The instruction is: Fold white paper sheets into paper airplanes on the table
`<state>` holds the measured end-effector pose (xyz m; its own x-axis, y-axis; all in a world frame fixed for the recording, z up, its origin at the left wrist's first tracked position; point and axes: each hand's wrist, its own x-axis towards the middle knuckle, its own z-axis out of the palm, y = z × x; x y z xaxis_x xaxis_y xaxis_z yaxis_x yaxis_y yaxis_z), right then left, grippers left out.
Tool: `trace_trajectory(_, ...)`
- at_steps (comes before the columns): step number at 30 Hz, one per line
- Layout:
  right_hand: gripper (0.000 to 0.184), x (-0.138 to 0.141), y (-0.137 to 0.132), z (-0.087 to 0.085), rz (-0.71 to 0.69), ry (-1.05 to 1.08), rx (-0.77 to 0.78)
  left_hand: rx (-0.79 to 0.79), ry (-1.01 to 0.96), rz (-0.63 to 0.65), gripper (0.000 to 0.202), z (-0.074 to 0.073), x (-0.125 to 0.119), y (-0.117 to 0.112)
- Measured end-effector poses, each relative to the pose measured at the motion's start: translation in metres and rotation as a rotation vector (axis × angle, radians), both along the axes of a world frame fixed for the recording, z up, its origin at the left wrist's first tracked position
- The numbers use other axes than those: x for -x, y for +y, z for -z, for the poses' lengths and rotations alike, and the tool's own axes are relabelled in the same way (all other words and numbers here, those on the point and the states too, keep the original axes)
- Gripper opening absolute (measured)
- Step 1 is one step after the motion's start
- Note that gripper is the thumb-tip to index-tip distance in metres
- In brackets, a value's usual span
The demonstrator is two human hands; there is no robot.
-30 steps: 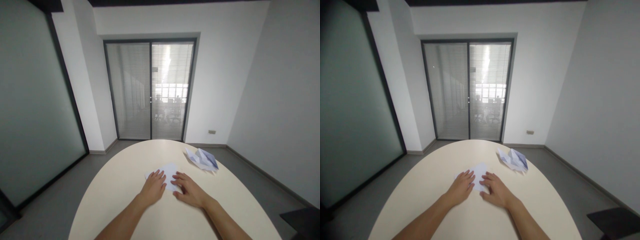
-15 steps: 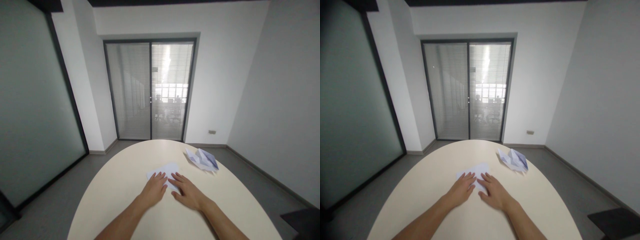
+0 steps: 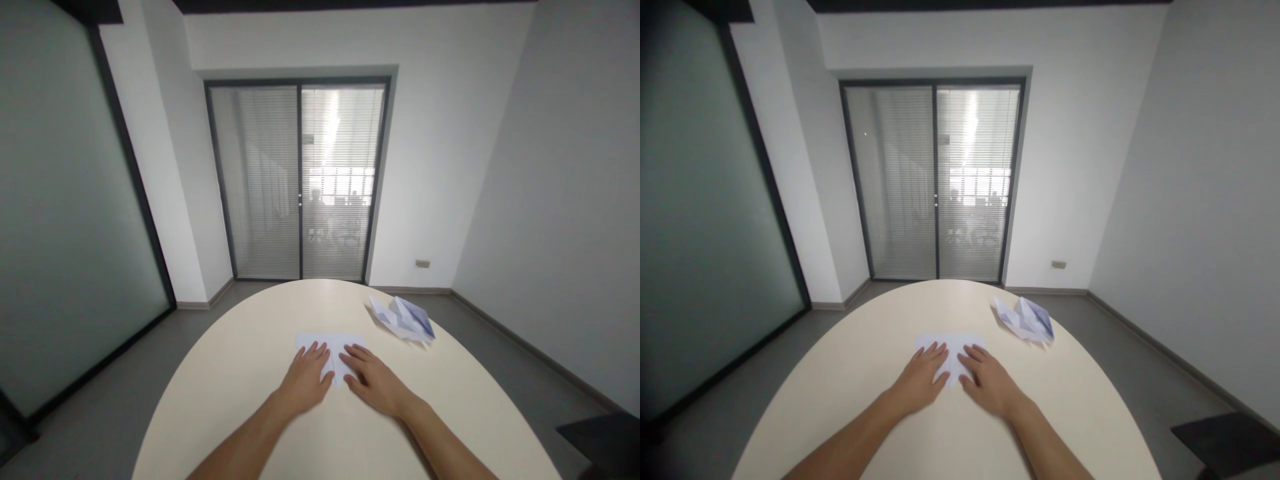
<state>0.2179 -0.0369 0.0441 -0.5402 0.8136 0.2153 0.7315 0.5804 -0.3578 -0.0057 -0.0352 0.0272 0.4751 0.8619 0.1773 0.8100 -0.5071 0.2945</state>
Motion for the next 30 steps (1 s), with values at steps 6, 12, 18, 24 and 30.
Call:
trace_trajectory(6, 0.074, -0.003, 0.0, 0.003, 0.131, -0.105, 0.14, 0.014, 0.01, 0.029, 0.056, -0.006, 0.003, -0.002)
trace_trajectory(12, 0.059, -0.006, -0.003, -0.01, -0.025, -0.04, 0.123, -0.058, -0.068, 0.046, 0.048, -0.01, 0.002, -0.006)
trace_trajectory(18, 0.035, -0.002, 0.0, -0.003, 0.002, 0.116, -0.023, -0.078, -0.064, 0.096, 0.045, -0.01, 0.002, -0.006)
trace_trajectory(24, 0.04, -0.003, 0.008, 0.009, 0.193, 0.051, -0.069, -0.136, -0.065, 0.106, 0.037, -0.005, 0.007, -0.005)
trace_trajectory(30, 0.051, -0.005, 0.012, 0.017, 0.259, 0.019, -0.064, -0.184, -0.158, 0.104, 0.029, 0.004, 0.004, 0.0)
